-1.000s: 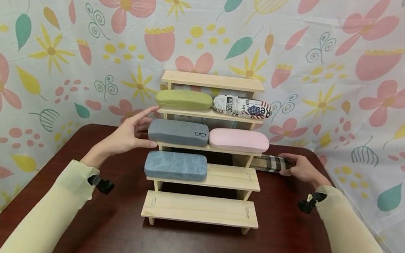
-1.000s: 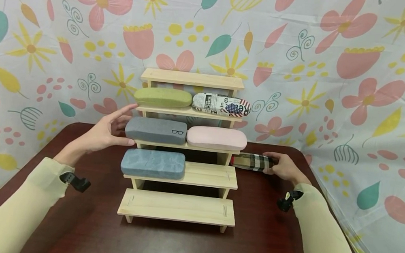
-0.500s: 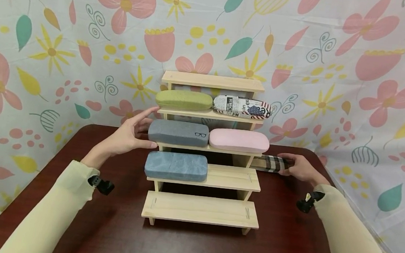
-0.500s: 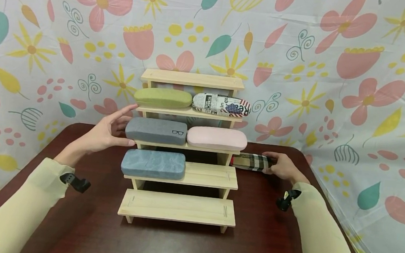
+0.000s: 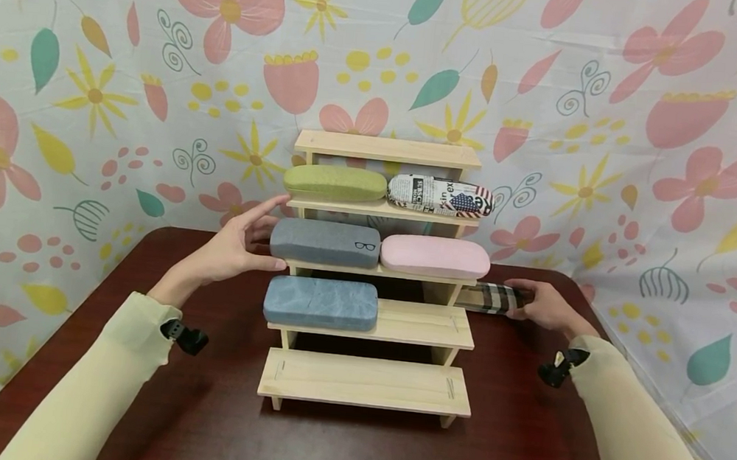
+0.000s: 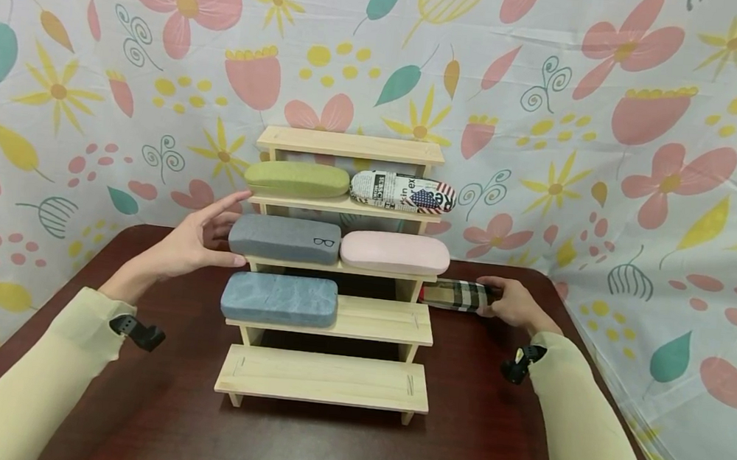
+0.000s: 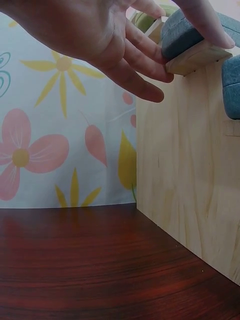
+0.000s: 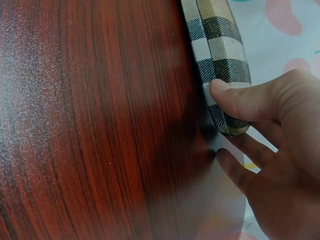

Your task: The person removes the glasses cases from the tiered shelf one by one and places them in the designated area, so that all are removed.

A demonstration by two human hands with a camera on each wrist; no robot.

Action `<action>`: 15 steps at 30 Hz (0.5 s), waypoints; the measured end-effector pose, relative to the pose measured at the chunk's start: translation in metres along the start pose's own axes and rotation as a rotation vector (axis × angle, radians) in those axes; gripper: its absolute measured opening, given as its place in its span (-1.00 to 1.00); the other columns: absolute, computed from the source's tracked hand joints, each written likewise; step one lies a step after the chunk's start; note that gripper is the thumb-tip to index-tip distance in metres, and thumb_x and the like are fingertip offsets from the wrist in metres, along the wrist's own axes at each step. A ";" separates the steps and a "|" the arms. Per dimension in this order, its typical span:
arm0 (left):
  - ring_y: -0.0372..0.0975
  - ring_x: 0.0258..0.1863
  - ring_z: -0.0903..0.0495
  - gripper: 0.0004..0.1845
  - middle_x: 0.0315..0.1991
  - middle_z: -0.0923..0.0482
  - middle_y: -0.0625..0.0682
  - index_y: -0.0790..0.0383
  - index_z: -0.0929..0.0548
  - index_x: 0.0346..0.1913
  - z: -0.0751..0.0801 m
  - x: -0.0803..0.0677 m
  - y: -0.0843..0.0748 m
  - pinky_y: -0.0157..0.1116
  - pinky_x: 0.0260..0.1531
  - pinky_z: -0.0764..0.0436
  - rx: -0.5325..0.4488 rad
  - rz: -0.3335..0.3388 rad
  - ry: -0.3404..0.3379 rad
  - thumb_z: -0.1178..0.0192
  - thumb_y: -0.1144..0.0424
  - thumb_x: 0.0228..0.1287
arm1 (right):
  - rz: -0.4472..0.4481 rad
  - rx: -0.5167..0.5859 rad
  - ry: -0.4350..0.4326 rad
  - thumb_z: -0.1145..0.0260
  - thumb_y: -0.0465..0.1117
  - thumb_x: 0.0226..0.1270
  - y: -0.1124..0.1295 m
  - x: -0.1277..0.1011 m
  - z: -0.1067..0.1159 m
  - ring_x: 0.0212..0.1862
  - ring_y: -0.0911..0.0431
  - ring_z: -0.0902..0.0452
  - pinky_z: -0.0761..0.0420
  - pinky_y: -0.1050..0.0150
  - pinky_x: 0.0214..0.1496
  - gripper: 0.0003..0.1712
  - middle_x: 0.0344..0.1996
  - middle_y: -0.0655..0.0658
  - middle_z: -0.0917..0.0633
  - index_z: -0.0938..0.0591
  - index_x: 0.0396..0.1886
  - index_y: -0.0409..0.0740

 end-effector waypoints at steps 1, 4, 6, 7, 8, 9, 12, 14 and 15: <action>0.05 0.58 -0.18 0.11 0.63 -0.12 0.07 -0.20 -0.08 0.72 0.000 0.000 0.000 0.23 0.40 -0.29 -0.002 0.002 0.001 -0.47 0.48 0.29 | 0.000 0.000 0.000 -0.60 -0.38 0.18 0.000 0.000 0.000 0.10 -0.27 -0.56 -0.55 0.09 0.02 -0.24 0.23 -0.53 -0.59 -0.51 0.36 -0.52; 0.05 0.57 -0.19 0.11 0.62 -0.15 0.10 -0.21 -0.07 0.72 0.000 0.000 0.000 0.24 0.38 -0.32 -0.010 0.007 0.002 -0.47 0.47 0.29 | 0.001 0.003 0.001 -0.60 -0.39 0.18 -0.001 0.000 0.000 0.10 -0.27 -0.55 -0.56 0.08 0.01 -0.23 0.24 -0.53 -0.58 -0.51 0.36 -0.52; 0.06 0.57 -0.20 0.11 0.61 -0.17 0.11 -0.21 -0.07 0.72 0.000 0.000 0.000 0.24 0.37 -0.33 -0.016 0.009 0.004 -0.47 0.48 0.30 | 0.004 -0.002 -0.002 -0.60 -0.39 0.17 -0.002 0.001 0.000 0.12 -0.28 -0.55 -0.56 0.07 0.01 -0.23 0.24 -0.53 -0.58 -0.51 0.36 -0.52; 0.05 0.57 -0.19 0.11 0.62 -0.16 0.09 -0.21 -0.07 0.72 0.000 0.000 0.000 0.24 0.37 -0.33 -0.019 0.009 0.005 -0.46 0.48 0.30 | 0.002 -0.004 -0.004 -0.60 -0.39 0.17 -0.002 0.000 0.000 0.13 -0.28 -0.55 -0.57 0.07 0.02 -0.23 0.24 -0.52 -0.58 -0.52 0.36 -0.51; 0.05 0.57 -0.18 0.11 0.62 -0.15 0.09 -0.21 -0.07 0.72 0.000 0.000 0.000 0.24 0.37 -0.33 -0.020 0.008 0.005 -0.46 0.48 0.30 | 0.003 -0.008 -0.006 -0.61 -0.39 0.17 -0.002 0.000 0.001 0.14 -0.28 -0.54 -0.56 0.06 0.02 -0.23 0.24 -0.52 -0.58 -0.52 0.36 -0.51; 0.05 0.57 -0.19 0.11 0.62 -0.15 0.08 -0.21 -0.07 0.72 0.000 0.000 0.000 0.24 0.37 -0.34 -0.020 0.007 0.005 -0.46 0.48 0.30 | 0.000 -0.012 -0.008 -0.61 -0.39 0.17 -0.002 0.000 0.001 0.14 -0.28 -0.54 -0.57 0.06 0.02 -0.24 0.24 -0.52 -0.58 -0.53 0.36 -0.50; 0.05 0.54 -0.25 0.12 0.60 -0.20 0.11 -0.21 -0.06 0.73 -0.001 0.000 0.000 0.21 0.35 -0.37 -0.020 0.003 0.009 -0.46 0.49 0.30 | 0.004 -0.021 -0.011 -0.61 -0.39 0.15 -0.001 -0.001 0.002 0.14 -0.29 -0.54 -0.56 0.05 0.02 -0.23 0.24 -0.52 -0.59 -0.53 0.35 -0.51; 0.06 0.48 -0.34 0.12 0.54 -0.28 0.16 -0.20 -0.06 0.73 -0.001 0.000 0.000 0.19 0.32 -0.41 -0.025 0.003 0.013 -0.46 0.50 0.29 | 0.011 -0.016 -0.009 -0.61 -0.39 0.15 -0.001 -0.002 0.002 0.15 -0.31 -0.54 -0.56 0.03 0.04 -0.23 0.24 -0.53 -0.58 -0.53 0.35 -0.52; 0.07 0.45 -0.39 0.12 0.51 -0.32 0.19 -0.20 -0.06 0.73 -0.001 0.000 0.000 0.18 0.30 -0.44 -0.030 0.002 0.016 -0.46 0.50 0.29 | 0.014 -0.012 -0.009 -0.61 -0.39 0.15 0.000 -0.002 0.002 0.16 -0.32 -0.54 -0.56 0.02 0.05 -0.23 0.24 -0.53 -0.58 -0.53 0.35 -0.51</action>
Point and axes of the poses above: each hand's wrist, its own x-axis towards the middle knuckle, its own z-axis out of the back of the hand, y = z × x, the point moved 3 cm from there along x, towards the middle knuckle
